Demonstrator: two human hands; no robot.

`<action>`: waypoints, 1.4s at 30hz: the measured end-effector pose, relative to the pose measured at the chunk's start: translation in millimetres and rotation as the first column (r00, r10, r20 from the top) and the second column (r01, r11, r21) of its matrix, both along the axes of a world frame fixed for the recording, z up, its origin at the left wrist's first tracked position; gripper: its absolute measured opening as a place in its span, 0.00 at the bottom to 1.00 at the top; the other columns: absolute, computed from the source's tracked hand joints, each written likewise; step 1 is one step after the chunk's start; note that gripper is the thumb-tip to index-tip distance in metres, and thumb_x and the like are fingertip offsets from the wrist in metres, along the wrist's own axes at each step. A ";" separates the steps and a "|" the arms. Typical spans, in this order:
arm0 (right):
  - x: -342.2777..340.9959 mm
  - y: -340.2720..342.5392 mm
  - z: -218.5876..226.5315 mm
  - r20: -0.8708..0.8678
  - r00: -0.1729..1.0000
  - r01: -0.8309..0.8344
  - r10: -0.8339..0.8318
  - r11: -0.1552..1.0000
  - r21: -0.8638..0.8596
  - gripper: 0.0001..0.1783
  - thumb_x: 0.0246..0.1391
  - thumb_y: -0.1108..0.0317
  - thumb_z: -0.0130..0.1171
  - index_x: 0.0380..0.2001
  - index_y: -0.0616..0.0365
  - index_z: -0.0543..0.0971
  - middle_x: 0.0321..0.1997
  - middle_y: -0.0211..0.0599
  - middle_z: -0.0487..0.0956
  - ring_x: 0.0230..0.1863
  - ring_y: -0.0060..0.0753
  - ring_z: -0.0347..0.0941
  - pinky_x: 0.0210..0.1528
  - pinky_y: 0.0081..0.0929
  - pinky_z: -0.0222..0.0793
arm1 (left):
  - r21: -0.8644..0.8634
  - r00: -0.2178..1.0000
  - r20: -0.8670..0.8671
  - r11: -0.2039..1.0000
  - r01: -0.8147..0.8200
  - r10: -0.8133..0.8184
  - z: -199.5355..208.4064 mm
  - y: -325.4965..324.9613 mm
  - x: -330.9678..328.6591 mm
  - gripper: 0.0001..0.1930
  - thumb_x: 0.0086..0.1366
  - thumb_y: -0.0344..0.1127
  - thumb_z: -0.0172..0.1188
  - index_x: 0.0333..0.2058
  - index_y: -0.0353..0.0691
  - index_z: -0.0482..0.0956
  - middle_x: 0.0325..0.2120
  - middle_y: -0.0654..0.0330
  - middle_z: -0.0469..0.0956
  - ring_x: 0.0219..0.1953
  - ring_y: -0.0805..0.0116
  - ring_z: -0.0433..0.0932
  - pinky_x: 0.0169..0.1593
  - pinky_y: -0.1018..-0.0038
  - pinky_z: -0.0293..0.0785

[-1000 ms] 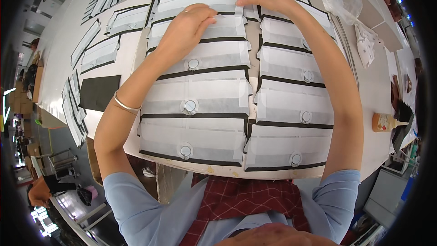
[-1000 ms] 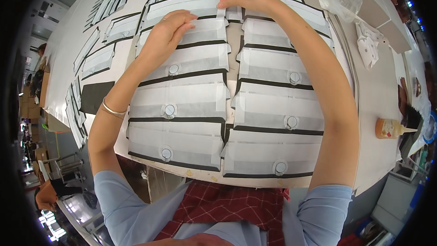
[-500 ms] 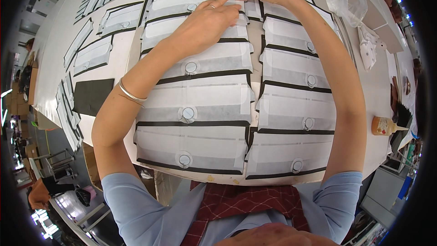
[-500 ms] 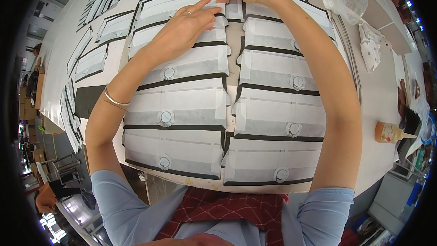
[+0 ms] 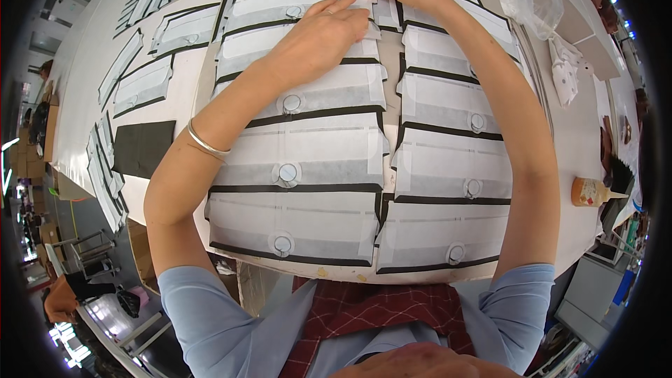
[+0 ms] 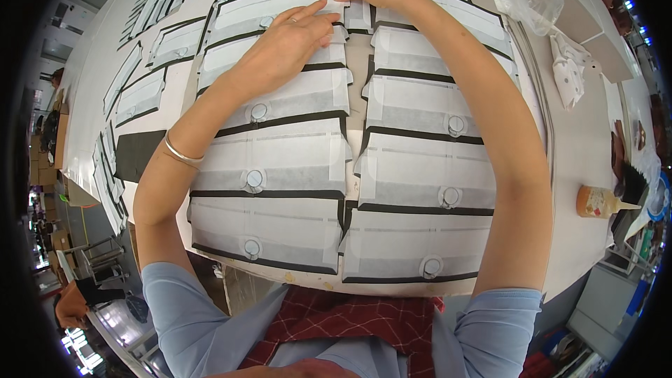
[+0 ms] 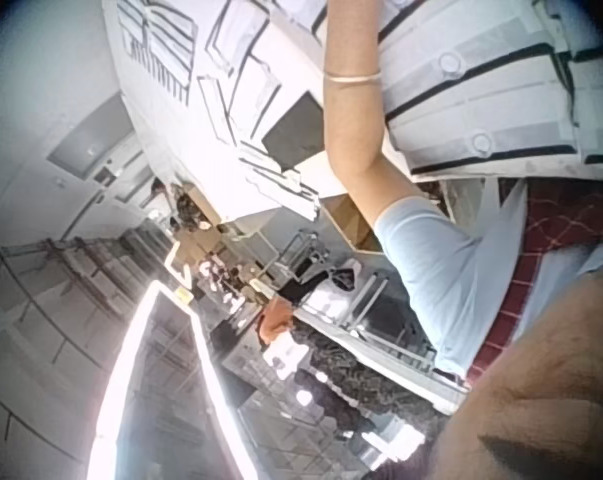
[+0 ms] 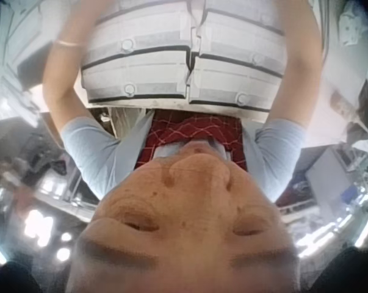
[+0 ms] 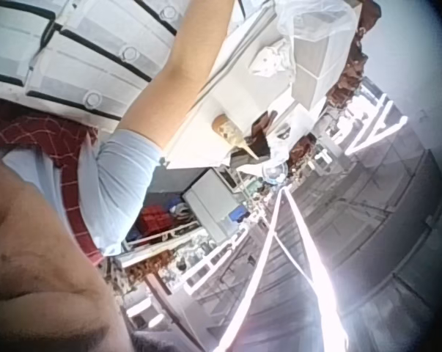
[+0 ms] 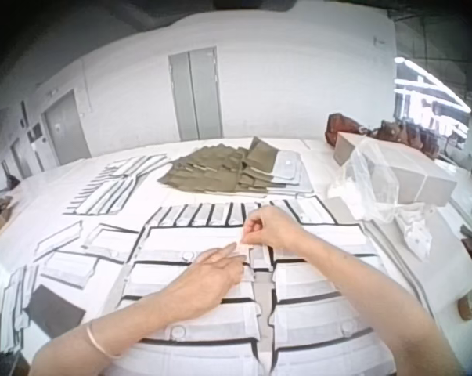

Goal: The person applies a viscous liquid from a squeeze bottle onto circular tabs on a grid of white rectangular components. They then pick up small white strips, fold them, and press them onto the treated tabs to secure them. The person works systematically across the grid, handling the components one by one.

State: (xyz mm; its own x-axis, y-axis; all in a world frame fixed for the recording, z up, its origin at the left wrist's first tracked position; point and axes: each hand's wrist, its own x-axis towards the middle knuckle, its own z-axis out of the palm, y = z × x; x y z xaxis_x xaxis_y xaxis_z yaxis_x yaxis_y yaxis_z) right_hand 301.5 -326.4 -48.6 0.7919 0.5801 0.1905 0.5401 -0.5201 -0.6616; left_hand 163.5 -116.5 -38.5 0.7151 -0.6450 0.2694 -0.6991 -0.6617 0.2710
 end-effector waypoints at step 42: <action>-305.5 164.9 41.5 -0.572 0.687 -0.414 0.449 0.888 0.199 0.12 0.55 0.61 0.69 0.28 0.59 0.84 0.21 0.25 0.78 0.24 0.15 0.69 0.28 0.21 0.65 | -0.448 0.548 -0.802 0.367 -0.815 0.237 21.3 138.5 -314.0 0.27 0.77 0.46 0.50 0.67 0.38 0.62 0.44 0.54 0.80 0.43 0.70 0.79 0.39 0.76 0.76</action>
State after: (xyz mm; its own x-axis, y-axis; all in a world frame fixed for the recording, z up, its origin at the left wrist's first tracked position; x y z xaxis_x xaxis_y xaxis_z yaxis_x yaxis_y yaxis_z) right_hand -4.1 -161.4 -7.1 0.4173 0.8895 -0.1858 0.1913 -0.2859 -0.9390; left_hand -150.5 22.0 -17.2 0.9682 0.1752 -0.1786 0.2077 -0.1651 0.9642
